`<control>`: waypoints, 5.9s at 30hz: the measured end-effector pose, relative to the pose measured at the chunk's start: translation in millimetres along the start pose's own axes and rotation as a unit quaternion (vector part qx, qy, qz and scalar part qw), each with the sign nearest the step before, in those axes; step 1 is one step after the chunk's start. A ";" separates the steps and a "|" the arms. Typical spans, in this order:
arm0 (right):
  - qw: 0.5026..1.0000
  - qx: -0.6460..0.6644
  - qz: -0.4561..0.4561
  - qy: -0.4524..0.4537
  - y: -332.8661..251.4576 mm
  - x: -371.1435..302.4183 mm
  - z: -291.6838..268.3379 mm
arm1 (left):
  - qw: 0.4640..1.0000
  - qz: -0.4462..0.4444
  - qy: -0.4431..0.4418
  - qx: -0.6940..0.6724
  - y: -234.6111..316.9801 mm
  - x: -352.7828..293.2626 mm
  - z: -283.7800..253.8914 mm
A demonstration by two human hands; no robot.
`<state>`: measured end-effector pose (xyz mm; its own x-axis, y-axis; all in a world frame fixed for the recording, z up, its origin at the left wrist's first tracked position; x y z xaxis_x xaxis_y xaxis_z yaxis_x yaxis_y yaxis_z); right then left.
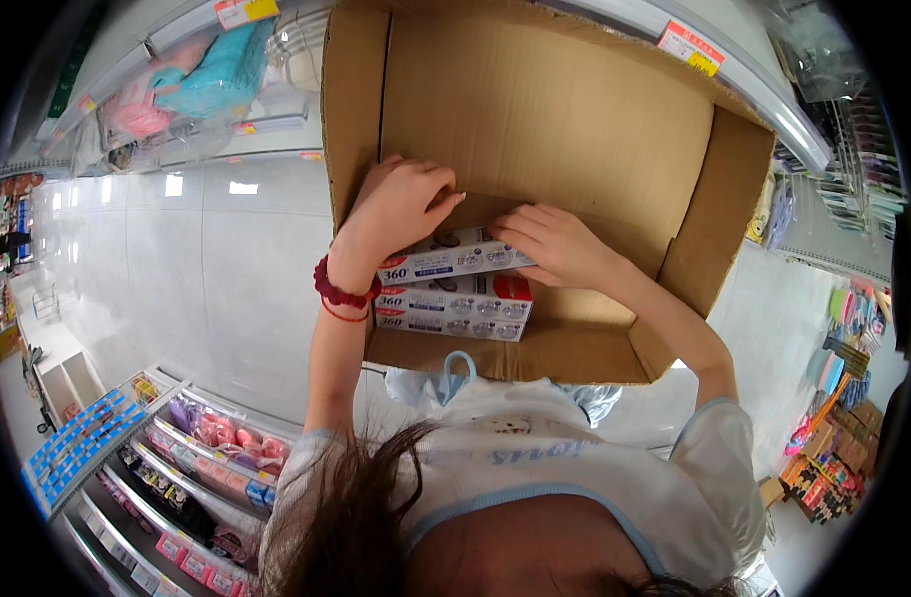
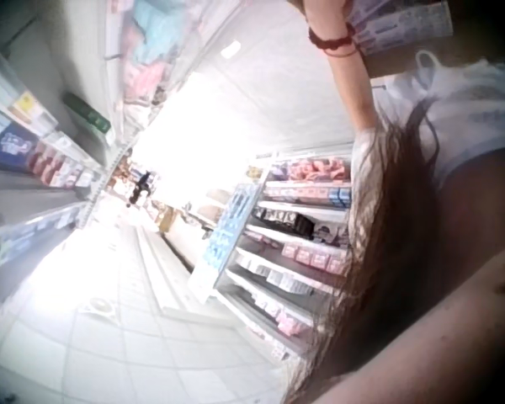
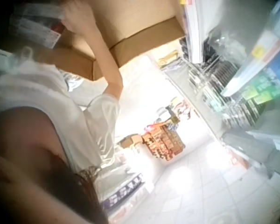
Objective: The person takes boxes of toothpaste from a cardboard box and places them onto store shelves. They handle multiple brands, including Colgate and Darlie, arranging them in rows on the shelves.
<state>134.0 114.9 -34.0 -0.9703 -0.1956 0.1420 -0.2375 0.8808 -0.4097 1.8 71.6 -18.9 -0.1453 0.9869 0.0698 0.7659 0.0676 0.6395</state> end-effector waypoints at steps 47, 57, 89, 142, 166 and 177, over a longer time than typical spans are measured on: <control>0.833 0.452 0.205 0.246 288.5 180.6 -235.5 | 0.998 -0.051 -0.019 -0.006 -14.0 -11.9 4.5; 0.831 0.470 0.206 0.215 289.7 167.9 -249.9 | 0.999 -0.032 -0.013 -0.016 -7.7 -5.5 2.5; 0.996 0.050 0.015 -0.070 -33.4 23.7 -27.3 | 0.998 -0.027 0.040 -0.030 -16.8 -17.2 6.4; 0.865 0.156 0.201 0.433 152.8 22.2 -306.1 | 0.995 -0.049 -0.075 0.040 -14.8 -22.6 14.3; 0.909 0.271 0.141 0.284 288.0 182.8 -311.9 | 0.961 -0.034 0.220 0.164 19.7 180.9 -184.6; 0.903 0.327 0.191 0.203 292.4 191.9 -269.6 | 0.968 -0.046 0.171 0.179 14.6 187.8 -178.1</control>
<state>-109.5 451.2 116.4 -0.9225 0.3592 0.1413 0.0072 0.3820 -0.9241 -125.8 231.9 139.9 -0.3751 0.8724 0.3133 0.8989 0.2598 0.3529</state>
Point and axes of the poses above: each hand's wrist, its own x-axis towards the middle knuckle, its own z-axis out of the palm, y = z × x, the point moved 8 cm from there along x, towards the middle knuckle, and after that the axes turned 6 degrees about -x, right-handed, at the moved point
